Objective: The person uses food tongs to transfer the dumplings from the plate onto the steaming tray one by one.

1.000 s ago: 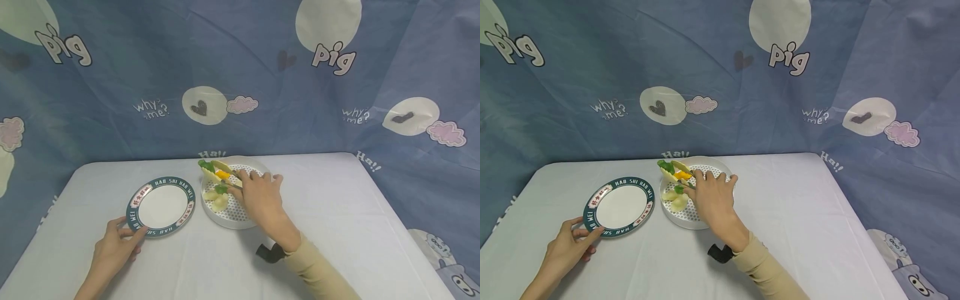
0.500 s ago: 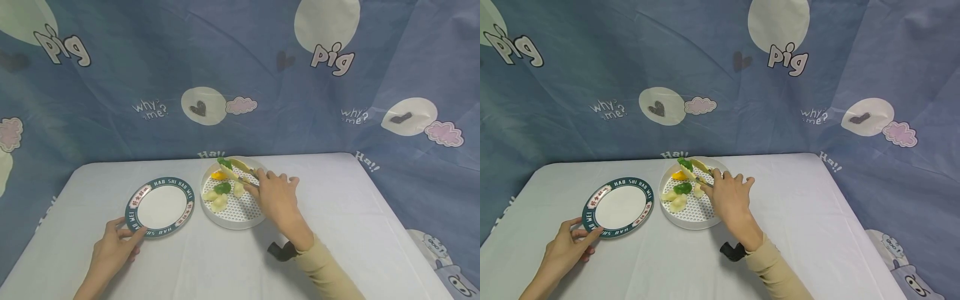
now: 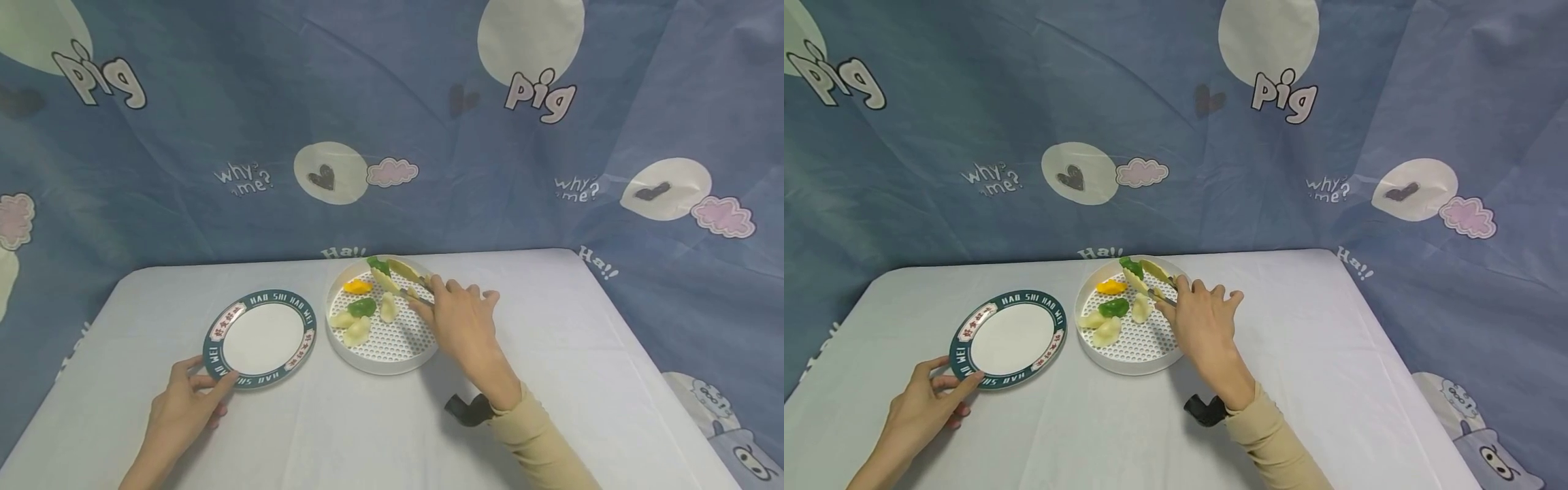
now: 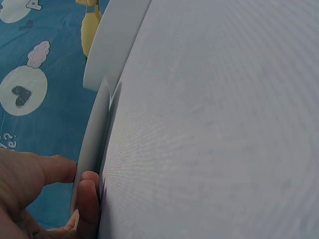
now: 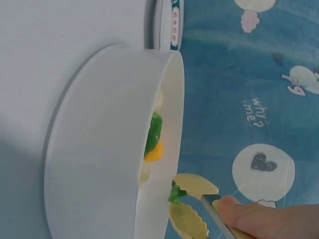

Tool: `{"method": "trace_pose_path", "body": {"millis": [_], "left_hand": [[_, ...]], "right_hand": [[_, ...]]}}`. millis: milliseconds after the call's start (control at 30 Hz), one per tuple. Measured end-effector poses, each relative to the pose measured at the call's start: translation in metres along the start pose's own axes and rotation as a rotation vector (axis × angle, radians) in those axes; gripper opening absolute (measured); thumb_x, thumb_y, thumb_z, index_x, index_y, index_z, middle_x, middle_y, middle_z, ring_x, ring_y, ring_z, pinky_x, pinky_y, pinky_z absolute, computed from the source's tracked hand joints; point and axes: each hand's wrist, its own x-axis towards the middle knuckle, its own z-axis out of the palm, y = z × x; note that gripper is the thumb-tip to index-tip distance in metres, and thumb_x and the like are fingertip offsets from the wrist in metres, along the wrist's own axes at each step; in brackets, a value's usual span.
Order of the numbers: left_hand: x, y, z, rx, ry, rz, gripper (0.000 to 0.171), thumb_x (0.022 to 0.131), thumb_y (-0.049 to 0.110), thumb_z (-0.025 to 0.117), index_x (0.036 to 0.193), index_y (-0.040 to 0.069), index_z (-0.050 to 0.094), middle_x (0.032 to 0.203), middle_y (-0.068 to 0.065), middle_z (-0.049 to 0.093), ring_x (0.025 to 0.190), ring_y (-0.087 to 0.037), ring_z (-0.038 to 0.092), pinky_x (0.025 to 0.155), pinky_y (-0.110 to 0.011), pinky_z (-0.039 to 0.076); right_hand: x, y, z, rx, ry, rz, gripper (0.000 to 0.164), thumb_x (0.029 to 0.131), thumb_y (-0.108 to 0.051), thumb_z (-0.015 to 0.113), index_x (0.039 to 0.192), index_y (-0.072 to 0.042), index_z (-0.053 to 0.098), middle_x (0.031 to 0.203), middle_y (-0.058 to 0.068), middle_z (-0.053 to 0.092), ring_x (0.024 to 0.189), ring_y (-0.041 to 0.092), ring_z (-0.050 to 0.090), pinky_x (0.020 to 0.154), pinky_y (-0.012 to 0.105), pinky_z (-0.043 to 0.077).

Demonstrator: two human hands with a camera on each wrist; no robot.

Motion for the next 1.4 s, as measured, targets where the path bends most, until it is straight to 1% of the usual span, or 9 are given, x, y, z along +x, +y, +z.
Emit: {"method": "trace_pose_path", "body": {"millis": [200, 333, 600, 733, 900, 1167, 1267, 1400], "left_hand": [[0.0, -0.001, 0.001, 0.0, -0.002, 0.005, 0.103, 0.107, 0.05, 0.063, 0.162, -0.018, 0.01, 0.075, -0.003, 0.078, 0.058, -0.013, 0.071, 0.063, -0.028, 0.048], [0.0, 0.0, 0.001, -0.004, 0.0, 0.002, 0.103, 0.107, 0.049, 0.064, 0.162, -0.019, 0.009, 0.076, -0.004, 0.078, 0.058, -0.013, 0.071, 0.062, -0.029, 0.049], [-0.001, 0.0, 0.002, -0.018, 0.018, 0.002, 0.103, 0.107, 0.048, 0.066, 0.163, -0.018, 0.009, 0.077, -0.005, 0.079, 0.057, -0.013, 0.071, 0.06, -0.027, 0.05], [-0.001, 0.0, 0.004, -0.031, 0.04, 0.007, 0.105, 0.106, 0.047, 0.068, 0.163, -0.018, 0.009, 0.08, -0.01, 0.08, 0.057, -0.014, 0.072, 0.057, -0.028, 0.054], [-0.002, 0.0, 0.005, -0.038, 0.06, 0.014, 0.106, 0.105, 0.047, 0.069, 0.163, -0.019, 0.01, 0.079, -0.011, 0.08, 0.056, -0.015, 0.072, 0.056, -0.029, 0.055], [-0.001, -0.001, 0.005, -0.04, 0.062, 0.016, 0.106, 0.105, 0.048, 0.068, 0.163, -0.019, 0.009, 0.08, -0.012, 0.08, 0.056, -0.015, 0.072, 0.056, -0.03, 0.055], [-0.001, -0.001, 0.005, -0.039, 0.065, 0.014, 0.106, 0.105, 0.048, 0.068, 0.163, -0.019, 0.009, 0.079, -0.011, 0.079, 0.055, -0.015, 0.071, 0.058, -0.032, 0.056], [-0.001, -0.001, 0.005, -0.046, 0.065, 0.012, 0.106, 0.105, 0.048, 0.069, 0.163, -0.019, 0.009, 0.078, -0.011, 0.079, 0.055, -0.015, 0.072, 0.058, -0.033, 0.057]], "right_hand": [[-0.001, 0.0, 0.0, 0.008, 0.003, 0.006, 0.059, 0.106, -0.064, 0.056, 0.128, -0.009, 0.066, 0.103, 0.015, 0.076, 0.09, 0.044, 0.067, 0.086, 0.065, 0.044], [-0.001, -0.001, 0.0, 0.023, 0.007, 0.015, 0.061, 0.105, -0.066, 0.056, 0.123, -0.008, 0.067, 0.101, 0.014, 0.075, 0.09, 0.043, 0.065, 0.087, 0.066, 0.043], [-0.001, -0.008, -0.002, 0.018, -0.001, 0.0, 0.063, 0.105, -0.067, 0.056, 0.128, -0.009, 0.067, 0.108, 0.015, 0.077, 0.099, 0.046, 0.068, 0.09, 0.069, 0.044], [-0.001, -0.014, -0.003, 0.02, -0.014, -0.007, 0.064, 0.105, -0.067, 0.056, 0.131, -0.01, 0.066, 0.113, 0.015, 0.077, 0.101, 0.046, 0.068, 0.091, 0.069, 0.044], [0.0, -0.026, -0.004, 0.004, -0.049, -0.023, 0.067, 0.104, -0.069, 0.054, 0.138, -0.011, 0.064, 0.124, 0.014, 0.077, 0.106, 0.046, 0.068, 0.094, 0.069, 0.044], [-0.002, -0.053, -0.003, -0.021, -0.068, -0.091, 0.074, 0.105, -0.074, 0.045, 0.15, -0.017, 0.061, 0.137, 0.011, 0.075, 0.116, 0.046, 0.068, 0.101, 0.072, 0.043], [-0.003, -0.064, -0.003, -0.033, -0.082, -0.109, 0.076, 0.105, -0.076, 0.043, 0.152, -0.018, 0.059, 0.142, 0.01, 0.073, 0.122, 0.046, 0.067, 0.105, 0.074, 0.042], [-0.005, -0.08, -0.003, -0.035, -0.105, -0.134, 0.073, 0.105, -0.075, 0.045, 0.149, -0.018, 0.059, 0.142, 0.009, 0.073, 0.129, 0.046, 0.065, 0.109, 0.076, 0.04]]}}
